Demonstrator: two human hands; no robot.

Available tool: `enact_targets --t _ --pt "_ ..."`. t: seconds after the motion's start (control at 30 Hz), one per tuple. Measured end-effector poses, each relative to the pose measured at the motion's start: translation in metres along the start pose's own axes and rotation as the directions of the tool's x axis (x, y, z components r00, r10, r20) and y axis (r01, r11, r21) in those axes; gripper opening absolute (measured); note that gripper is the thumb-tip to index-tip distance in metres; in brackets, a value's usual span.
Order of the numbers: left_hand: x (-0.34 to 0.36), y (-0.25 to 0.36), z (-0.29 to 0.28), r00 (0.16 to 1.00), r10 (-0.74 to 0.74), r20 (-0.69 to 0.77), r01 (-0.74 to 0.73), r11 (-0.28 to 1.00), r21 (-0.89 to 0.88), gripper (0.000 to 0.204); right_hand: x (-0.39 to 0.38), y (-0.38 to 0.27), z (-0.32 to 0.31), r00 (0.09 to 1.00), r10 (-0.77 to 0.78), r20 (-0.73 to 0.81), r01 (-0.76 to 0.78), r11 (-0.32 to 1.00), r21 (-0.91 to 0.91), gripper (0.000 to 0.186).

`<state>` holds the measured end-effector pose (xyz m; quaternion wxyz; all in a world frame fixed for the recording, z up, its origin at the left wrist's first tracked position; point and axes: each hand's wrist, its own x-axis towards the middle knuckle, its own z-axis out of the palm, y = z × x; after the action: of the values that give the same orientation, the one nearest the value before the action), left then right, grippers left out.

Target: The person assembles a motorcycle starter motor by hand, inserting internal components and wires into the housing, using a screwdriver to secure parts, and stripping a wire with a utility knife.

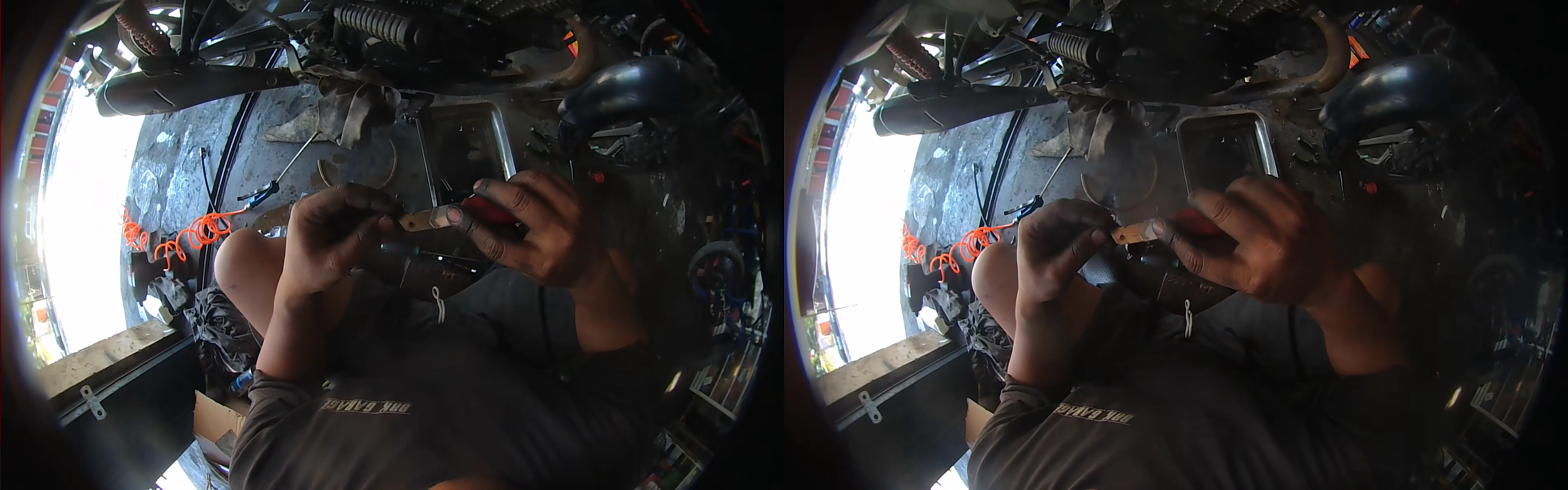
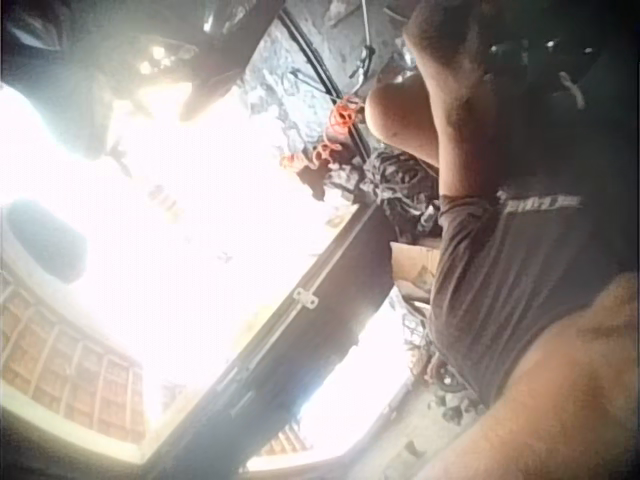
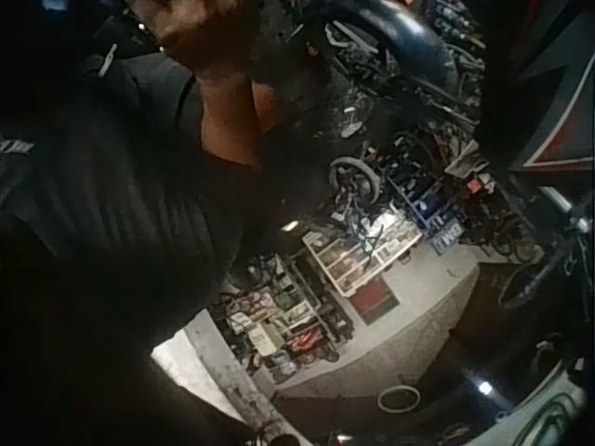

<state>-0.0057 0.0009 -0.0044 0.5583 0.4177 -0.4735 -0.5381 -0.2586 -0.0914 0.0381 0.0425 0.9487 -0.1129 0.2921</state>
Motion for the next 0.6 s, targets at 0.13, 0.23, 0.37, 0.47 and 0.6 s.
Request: enact_targets --t 0.13,0.23,0.37,0.47,0.6 --pt "-0.001 -0.003 0.002 0.994 0.098 -0.045 -0.095 0.994 0.061 0.014 -0.005 -0.002 0.001 1.0 -0.011 0.025 0.011 1.0 -0.011 0.025" --pt "-0.001 -0.003 0.014 0.986 0.126 -0.113 -0.114 0.987 0.111 0.01 -0.011 -0.01 0.004 0.985 0.142 0.102 -0.152 0.983 0.103 0.036" --pt "-0.002 -0.008 0.015 0.969 0.2 -0.147 -0.165 0.961 0.224 0.009 -0.02 -0.017 0.015 0.96 0.253 0.121 -0.278 0.915 0.293 0.042" --pt "0.002 -0.009 0.014 0.947 0.313 -0.072 -0.249 0.859 0.448 0.012 -0.019 -0.021 0.02 0.885 0.432 0.175 -0.444 0.669 0.596 0.042" --pt "-0.001 -0.009 0.015 0.967 0.233 -0.099 -0.171 0.891 0.42 0.011 -0.015 -0.022 0.017 0.804 0.475 0.358 -0.577 0.475 0.665 0.036"
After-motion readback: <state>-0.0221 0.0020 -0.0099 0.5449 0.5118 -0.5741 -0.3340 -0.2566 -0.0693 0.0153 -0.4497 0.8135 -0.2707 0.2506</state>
